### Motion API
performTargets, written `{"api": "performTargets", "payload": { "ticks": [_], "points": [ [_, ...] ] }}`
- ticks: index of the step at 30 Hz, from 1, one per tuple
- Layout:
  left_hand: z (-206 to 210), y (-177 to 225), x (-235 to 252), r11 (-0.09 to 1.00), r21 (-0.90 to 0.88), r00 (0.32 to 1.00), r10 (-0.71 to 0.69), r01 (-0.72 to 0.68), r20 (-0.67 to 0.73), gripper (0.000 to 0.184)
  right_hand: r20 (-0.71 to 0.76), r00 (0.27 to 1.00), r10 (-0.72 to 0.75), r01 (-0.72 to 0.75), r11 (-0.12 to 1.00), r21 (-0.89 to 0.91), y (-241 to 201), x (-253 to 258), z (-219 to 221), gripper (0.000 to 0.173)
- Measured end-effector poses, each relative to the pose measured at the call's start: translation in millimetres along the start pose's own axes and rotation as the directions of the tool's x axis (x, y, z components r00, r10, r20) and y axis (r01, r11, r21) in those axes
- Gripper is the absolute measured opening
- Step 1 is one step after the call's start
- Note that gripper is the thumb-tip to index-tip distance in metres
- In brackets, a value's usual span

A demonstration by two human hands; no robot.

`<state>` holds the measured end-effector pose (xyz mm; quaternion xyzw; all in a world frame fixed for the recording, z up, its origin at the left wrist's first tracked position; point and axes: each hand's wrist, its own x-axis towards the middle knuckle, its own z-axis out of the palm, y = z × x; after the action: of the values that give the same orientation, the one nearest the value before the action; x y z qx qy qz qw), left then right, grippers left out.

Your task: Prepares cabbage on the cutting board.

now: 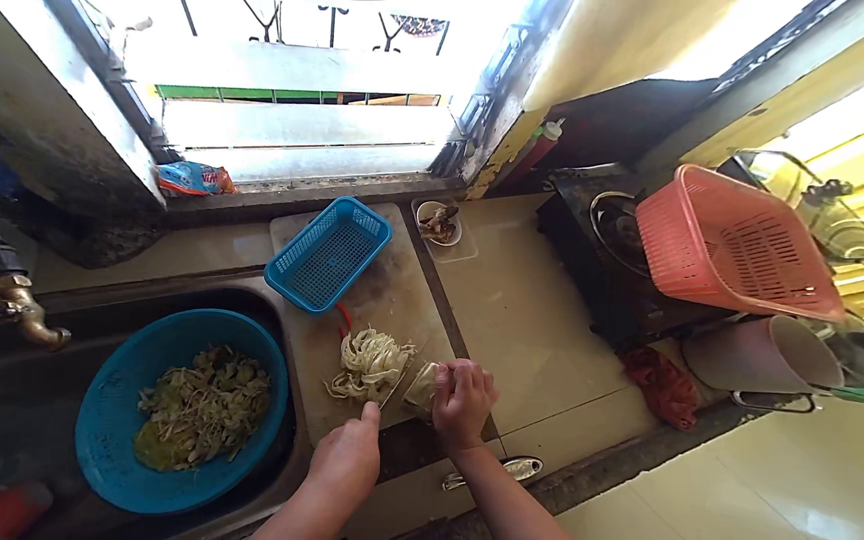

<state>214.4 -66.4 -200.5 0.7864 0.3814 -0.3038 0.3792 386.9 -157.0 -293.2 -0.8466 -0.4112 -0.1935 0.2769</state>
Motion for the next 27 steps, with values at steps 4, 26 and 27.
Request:
{"api": "performTargets", "payload": {
  "ticks": [4,26,27],
  "points": [
    [4,2,-39,0.998,0.052,0.999,0.030,-0.028,-0.043,0.032,-0.020,1.000,0.009,-0.010,0.999,-0.053,-4,-1,1,0.034],
    [22,9,-25,0.997,0.068,0.995,-0.028,0.022,0.101,0.044,-0.034,0.999,0.004,-0.005,1.000,-0.027,-1,-7,4,0.032],
    [22,11,-20,0.998,0.066,0.994,-0.026,0.019,0.103,0.045,-0.035,0.999,0.007,-0.008,1.000,-0.026,-1,-6,5,0.033]
  ]
}}
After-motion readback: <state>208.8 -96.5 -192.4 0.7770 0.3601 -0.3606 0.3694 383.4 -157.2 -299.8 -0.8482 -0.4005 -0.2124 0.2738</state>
